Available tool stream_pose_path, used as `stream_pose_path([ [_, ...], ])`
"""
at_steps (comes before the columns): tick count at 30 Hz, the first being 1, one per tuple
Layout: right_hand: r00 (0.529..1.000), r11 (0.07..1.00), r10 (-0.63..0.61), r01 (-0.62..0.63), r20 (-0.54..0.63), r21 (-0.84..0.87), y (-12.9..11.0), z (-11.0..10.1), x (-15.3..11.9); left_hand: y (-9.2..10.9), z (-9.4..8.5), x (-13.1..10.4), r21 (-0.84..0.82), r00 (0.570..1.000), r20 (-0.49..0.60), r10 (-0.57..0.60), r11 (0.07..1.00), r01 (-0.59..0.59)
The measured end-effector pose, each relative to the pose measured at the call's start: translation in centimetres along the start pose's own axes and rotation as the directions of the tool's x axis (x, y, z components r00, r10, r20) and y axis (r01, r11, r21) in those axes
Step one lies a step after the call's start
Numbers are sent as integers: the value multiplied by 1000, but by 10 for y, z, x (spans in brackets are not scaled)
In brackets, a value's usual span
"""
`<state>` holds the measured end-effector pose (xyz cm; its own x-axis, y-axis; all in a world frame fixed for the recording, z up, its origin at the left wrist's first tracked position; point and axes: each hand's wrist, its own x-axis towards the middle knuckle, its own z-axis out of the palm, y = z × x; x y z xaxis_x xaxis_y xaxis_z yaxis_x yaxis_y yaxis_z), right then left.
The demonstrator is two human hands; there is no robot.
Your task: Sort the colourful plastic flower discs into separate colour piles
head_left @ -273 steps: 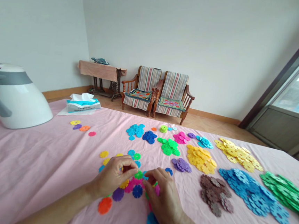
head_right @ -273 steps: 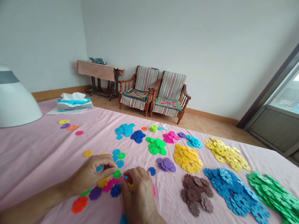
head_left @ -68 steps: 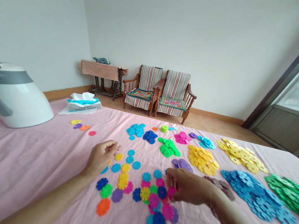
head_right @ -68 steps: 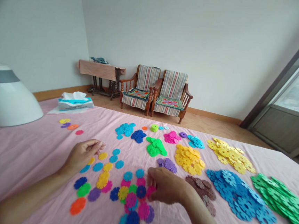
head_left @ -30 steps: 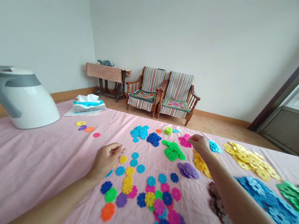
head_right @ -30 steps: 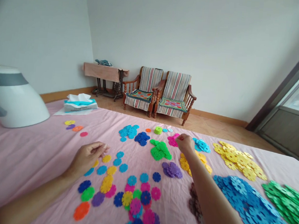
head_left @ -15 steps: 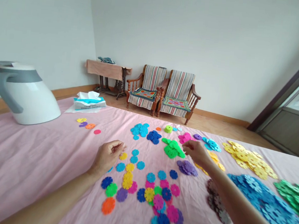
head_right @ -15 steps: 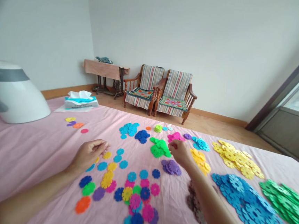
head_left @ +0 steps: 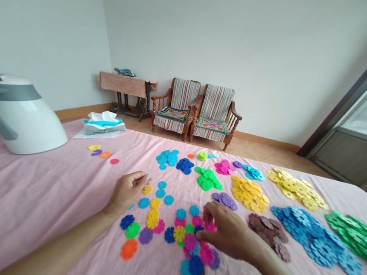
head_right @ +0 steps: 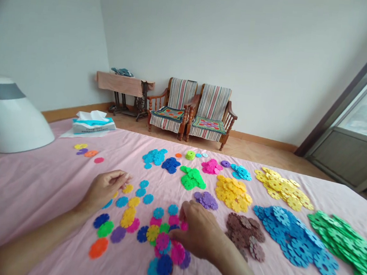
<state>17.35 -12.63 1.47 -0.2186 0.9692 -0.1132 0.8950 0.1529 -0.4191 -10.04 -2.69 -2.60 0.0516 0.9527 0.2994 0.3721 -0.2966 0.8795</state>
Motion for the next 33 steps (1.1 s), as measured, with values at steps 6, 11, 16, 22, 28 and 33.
stream_pose_path([
  [6, 998, 997, -61, 61, 2, 38, 0, 0, -2, 3, 1, -1, 3, 1000, 2, -2, 1000, 2],
  [11, 993, 997, -64, 68, -103, 44, 6, 1, 3, 0, 0, 0, 42, 1000, 13, 7, 999, -8],
  [16, 996, 997, -33, 26, -80, -79, 6, 4, -1, 2, 1, 0, 43, 1000, 9, 5, 999, -5],
  [22, 992, 994, -65, 55, -111, -91, -1, 10, 1, 2, 2, 0, 38, 1000, 13, 3, 999, -3],
  [28, 987, 995, -91, 86, -133, -43, 2, 11, 10, 4, 2, -3, 101, 996, 8, 86, 991, -87],
  [33, 972, 923, -94, 165, -215, 346, -5, 19, 12, 29, 10, -21, 142, 940, 176, 292, 937, -318],
])
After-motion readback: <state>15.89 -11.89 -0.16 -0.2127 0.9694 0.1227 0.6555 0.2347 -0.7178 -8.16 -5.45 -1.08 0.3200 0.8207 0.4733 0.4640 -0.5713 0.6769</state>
